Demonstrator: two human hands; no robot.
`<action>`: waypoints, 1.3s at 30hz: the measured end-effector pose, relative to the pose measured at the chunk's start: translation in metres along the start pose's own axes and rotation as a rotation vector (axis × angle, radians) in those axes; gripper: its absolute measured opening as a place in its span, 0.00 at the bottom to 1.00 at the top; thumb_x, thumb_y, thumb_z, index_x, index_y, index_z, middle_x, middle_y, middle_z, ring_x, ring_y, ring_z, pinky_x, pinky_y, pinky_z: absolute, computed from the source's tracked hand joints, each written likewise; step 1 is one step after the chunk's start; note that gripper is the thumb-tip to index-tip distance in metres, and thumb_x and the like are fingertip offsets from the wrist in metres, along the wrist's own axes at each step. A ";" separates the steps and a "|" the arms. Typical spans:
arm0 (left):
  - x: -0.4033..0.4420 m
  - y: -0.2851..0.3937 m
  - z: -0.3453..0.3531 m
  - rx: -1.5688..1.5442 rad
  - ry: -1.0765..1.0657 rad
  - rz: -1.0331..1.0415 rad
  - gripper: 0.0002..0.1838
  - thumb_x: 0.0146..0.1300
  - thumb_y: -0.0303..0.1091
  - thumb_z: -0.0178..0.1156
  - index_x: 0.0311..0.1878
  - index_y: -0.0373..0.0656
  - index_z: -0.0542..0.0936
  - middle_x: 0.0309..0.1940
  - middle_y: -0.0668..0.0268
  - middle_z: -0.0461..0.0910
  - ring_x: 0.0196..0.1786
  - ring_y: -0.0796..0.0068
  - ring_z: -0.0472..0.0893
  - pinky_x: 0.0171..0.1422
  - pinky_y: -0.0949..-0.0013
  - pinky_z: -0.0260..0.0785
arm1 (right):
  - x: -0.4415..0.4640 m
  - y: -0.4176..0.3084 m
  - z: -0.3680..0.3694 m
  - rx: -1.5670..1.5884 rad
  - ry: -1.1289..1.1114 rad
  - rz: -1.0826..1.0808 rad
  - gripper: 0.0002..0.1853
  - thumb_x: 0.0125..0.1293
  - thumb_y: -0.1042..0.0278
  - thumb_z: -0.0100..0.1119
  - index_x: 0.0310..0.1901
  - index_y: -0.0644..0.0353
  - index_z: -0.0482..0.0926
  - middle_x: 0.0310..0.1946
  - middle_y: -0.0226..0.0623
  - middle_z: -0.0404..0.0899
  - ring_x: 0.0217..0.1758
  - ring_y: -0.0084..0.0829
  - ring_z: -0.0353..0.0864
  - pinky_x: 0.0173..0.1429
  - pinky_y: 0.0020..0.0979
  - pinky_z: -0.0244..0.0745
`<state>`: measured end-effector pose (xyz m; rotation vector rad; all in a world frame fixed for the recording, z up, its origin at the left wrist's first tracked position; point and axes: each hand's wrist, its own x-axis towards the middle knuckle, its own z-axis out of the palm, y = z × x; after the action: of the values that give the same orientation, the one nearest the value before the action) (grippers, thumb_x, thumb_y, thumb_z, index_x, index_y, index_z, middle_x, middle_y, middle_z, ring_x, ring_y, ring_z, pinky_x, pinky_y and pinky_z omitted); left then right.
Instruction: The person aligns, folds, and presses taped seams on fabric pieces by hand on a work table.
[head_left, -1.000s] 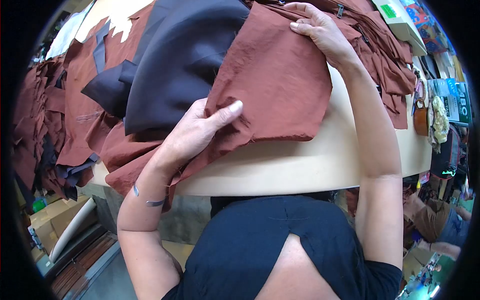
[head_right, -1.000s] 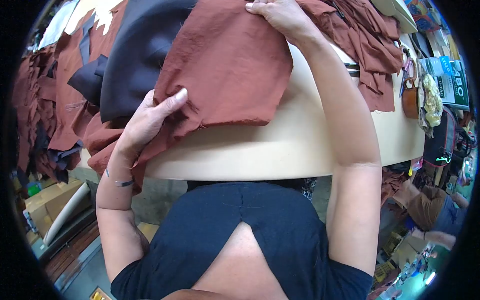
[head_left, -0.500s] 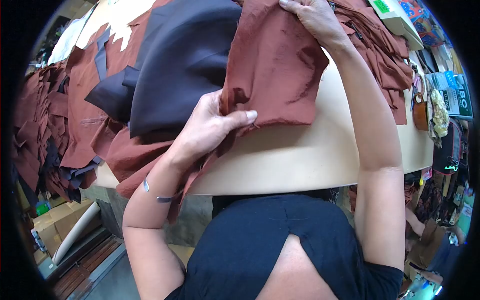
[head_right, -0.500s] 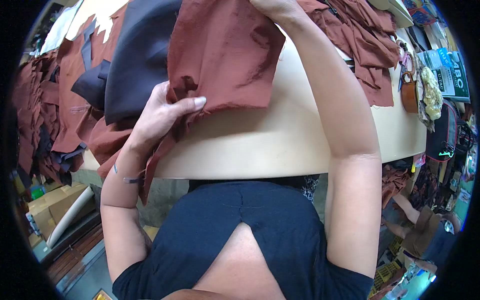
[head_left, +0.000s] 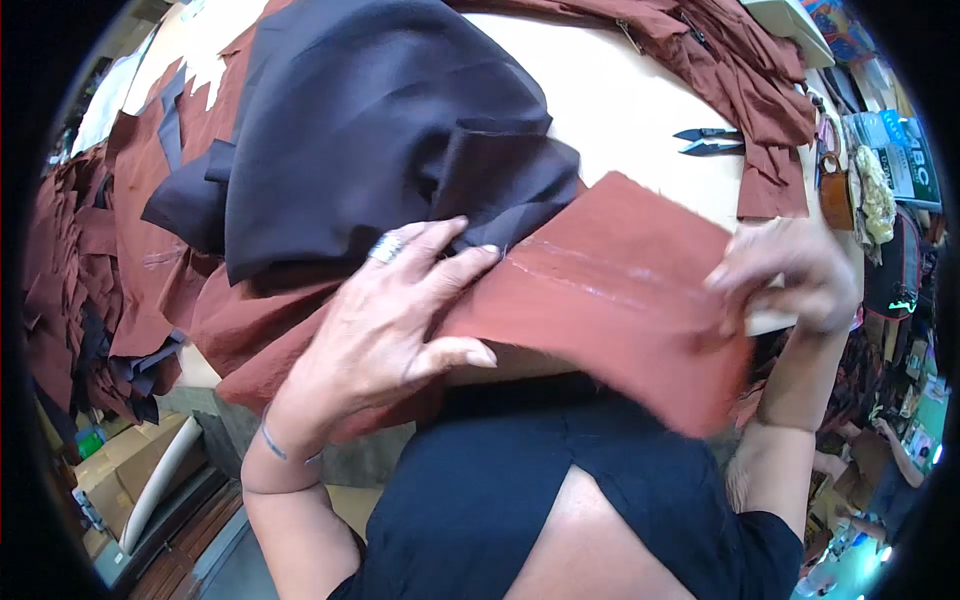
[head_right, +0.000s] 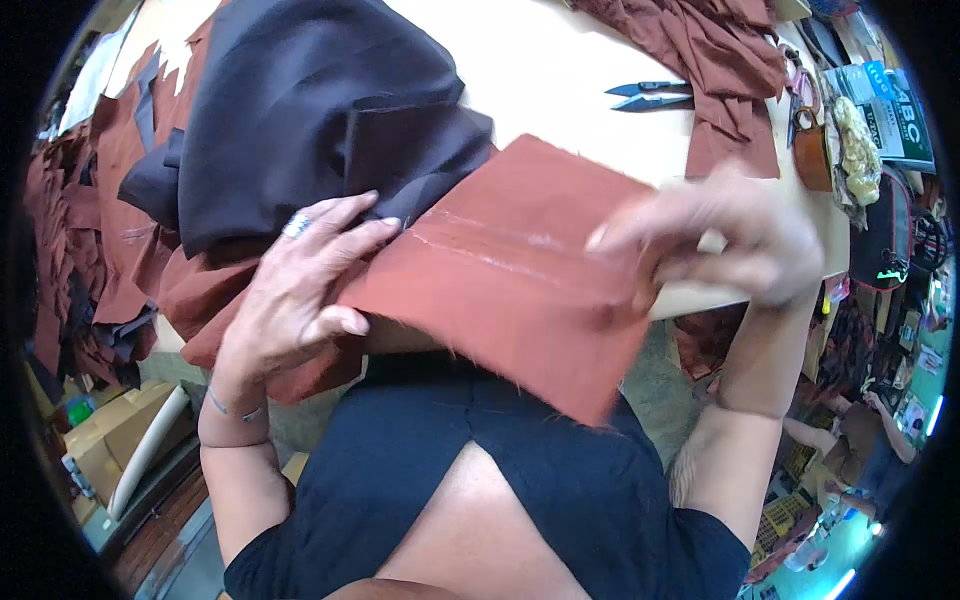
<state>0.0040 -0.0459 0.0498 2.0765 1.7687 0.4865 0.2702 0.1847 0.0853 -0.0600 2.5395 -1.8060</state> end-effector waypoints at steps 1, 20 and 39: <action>0.000 0.001 -0.004 -0.020 0.035 -0.040 0.34 0.55 0.59 0.58 0.56 0.39 0.74 0.52 0.49 0.74 0.52 0.50 0.74 0.58 0.57 0.66 | -0.008 0.002 0.011 -0.019 -0.104 0.070 0.19 0.59 0.70 0.61 0.52 0.67 0.77 0.47 0.45 0.81 0.30 0.33 0.86 0.39 0.29 0.82; 0.031 -0.019 0.017 0.727 0.269 -0.196 0.07 0.56 0.36 0.60 0.26 0.46 0.75 0.38 0.69 0.74 0.47 0.69 0.74 0.50 0.63 0.64 | 0.056 0.059 0.103 -0.731 0.423 -0.164 0.24 0.50 0.77 0.63 0.51 0.59 0.72 0.45 0.38 0.77 0.53 0.38 0.76 0.59 0.40 0.66; 0.030 -0.012 0.031 0.158 0.253 0.101 0.11 0.48 0.28 0.66 0.36 0.43 0.77 0.35 0.65 0.76 0.36 0.64 0.76 0.39 0.64 0.65 | 0.094 0.059 0.095 -0.550 0.493 -0.187 0.17 0.58 0.79 0.49 0.50 0.57 0.70 0.33 0.34 0.76 0.40 0.35 0.76 0.50 0.35 0.68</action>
<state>0.0129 -0.0160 0.0174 2.3087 1.9028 0.6854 0.1792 0.1106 -0.0015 0.1640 3.4175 -1.2166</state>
